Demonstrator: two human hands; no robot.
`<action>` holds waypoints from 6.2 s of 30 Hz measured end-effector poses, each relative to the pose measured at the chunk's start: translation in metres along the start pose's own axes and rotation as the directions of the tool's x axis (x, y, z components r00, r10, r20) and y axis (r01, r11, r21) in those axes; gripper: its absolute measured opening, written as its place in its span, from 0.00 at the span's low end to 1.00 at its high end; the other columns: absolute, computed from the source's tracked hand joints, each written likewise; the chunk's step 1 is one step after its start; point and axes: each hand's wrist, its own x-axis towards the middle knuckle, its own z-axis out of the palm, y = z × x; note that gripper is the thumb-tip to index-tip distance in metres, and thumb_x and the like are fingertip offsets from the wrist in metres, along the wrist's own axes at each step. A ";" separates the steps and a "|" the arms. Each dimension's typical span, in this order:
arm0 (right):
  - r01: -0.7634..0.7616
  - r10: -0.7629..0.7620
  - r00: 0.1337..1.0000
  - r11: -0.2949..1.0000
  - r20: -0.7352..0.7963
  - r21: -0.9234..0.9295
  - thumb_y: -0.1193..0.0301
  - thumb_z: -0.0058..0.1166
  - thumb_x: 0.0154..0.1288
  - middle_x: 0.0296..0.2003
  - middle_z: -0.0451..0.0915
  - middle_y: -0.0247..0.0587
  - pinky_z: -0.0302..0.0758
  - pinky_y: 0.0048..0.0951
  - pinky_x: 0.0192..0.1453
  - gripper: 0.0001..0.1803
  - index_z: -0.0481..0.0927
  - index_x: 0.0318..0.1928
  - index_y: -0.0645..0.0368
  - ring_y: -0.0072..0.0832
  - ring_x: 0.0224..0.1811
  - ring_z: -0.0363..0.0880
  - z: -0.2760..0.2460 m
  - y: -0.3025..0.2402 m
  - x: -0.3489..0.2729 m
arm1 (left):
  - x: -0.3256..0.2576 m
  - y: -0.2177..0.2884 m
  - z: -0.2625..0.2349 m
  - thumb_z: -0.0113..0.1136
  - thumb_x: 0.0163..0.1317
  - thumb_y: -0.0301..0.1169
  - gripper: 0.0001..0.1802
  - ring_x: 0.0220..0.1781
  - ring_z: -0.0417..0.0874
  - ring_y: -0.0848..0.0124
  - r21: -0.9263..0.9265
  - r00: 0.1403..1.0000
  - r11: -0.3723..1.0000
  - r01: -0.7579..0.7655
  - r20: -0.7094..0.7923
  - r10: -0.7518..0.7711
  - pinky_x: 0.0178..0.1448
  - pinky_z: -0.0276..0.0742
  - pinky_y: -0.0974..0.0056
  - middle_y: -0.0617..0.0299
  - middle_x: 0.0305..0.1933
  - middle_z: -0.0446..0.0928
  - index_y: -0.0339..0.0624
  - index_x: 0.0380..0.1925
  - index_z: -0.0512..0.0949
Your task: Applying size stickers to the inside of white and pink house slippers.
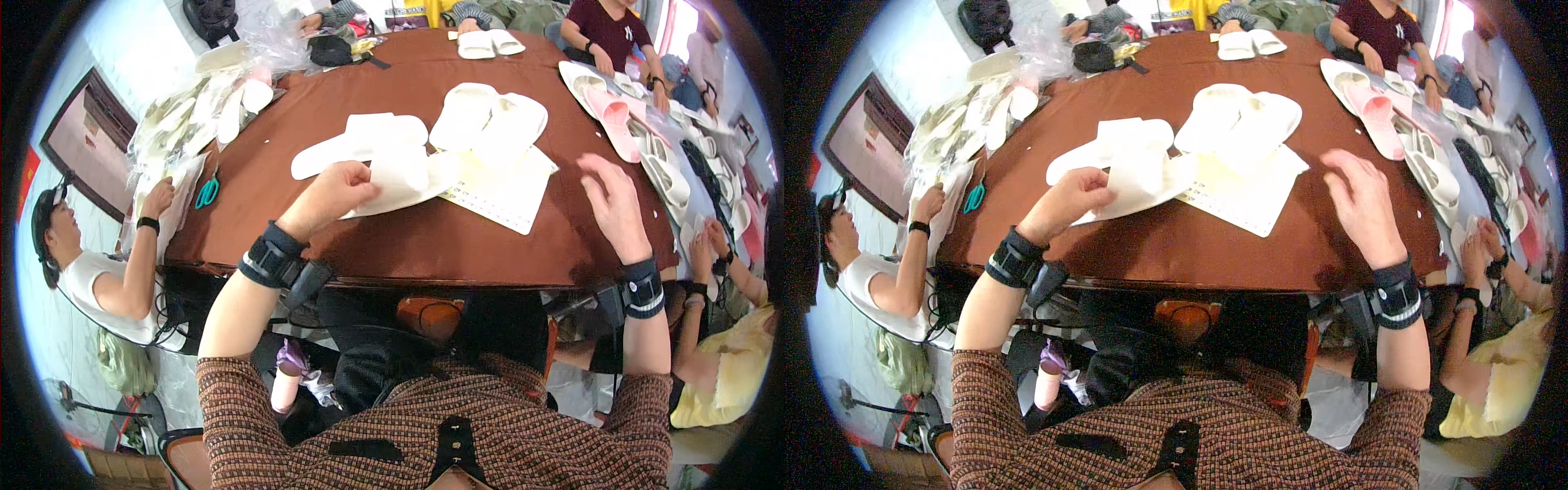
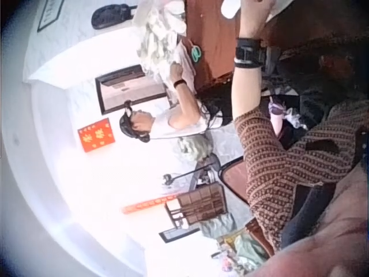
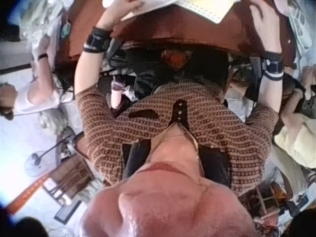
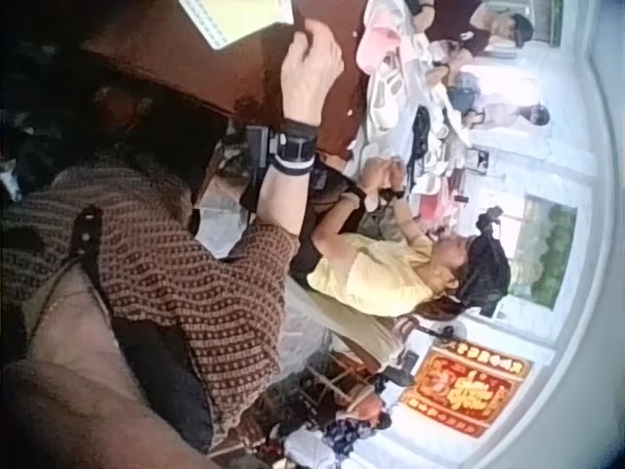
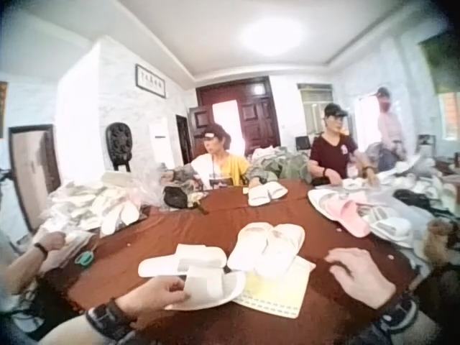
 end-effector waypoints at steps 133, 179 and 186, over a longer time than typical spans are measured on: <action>0.049 -0.354 0.758 0.868 0.548 0.494 0.83 0.51 0.60 0.41 0.77 0.44 0.71 0.39 0.55 0.17 0.74 0.50 0.61 0.42 0.47 0.76 0.122 -0.062 0.072 | -0.048 0.003 0.083 0.71 0.49 0.34 0.22 0.65 0.73 0.54 0.612 0.886 0.782 -0.123 -0.288 0.364 0.67 0.64 0.49 0.61 0.61 0.77 0.49 0.48 0.83; 0.064 -0.342 0.768 0.882 0.542 0.466 0.83 0.49 0.61 0.39 0.79 0.45 0.73 0.44 0.54 0.14 0.71 0.47 0.59 0.42 0.43 0.80 0.120 -0.063 0.072 | -0.048 0.004 0.085 0.71 0.50 0.34 0.22 0.66 0.72 0.55 0.614 0.888 0.782 -0.108 -0.294 0.354 0.68 0.65 0.48 0.61 0.60 0.77 0.49 0.48 0.83; -0.120 -0.249 0.760 0.854 0.601 0.506 0.83 0.49 0.62 0.41 0.78 0.46 0.75 0.37 0.47 0.14 0.72 0.49 0.60 0.39 0.42 0.79 0.113 -0.064 0.073 | -0.049 0.002 0.084 0.71 0.49 0.33 0.22 0.65 0.73 0.56 0.612 0.875 0.782 -0.120 -0.307 0.375 0.67 0.65 0.49 0.62 0.60 0.77 0.49 0.48 0.83</action>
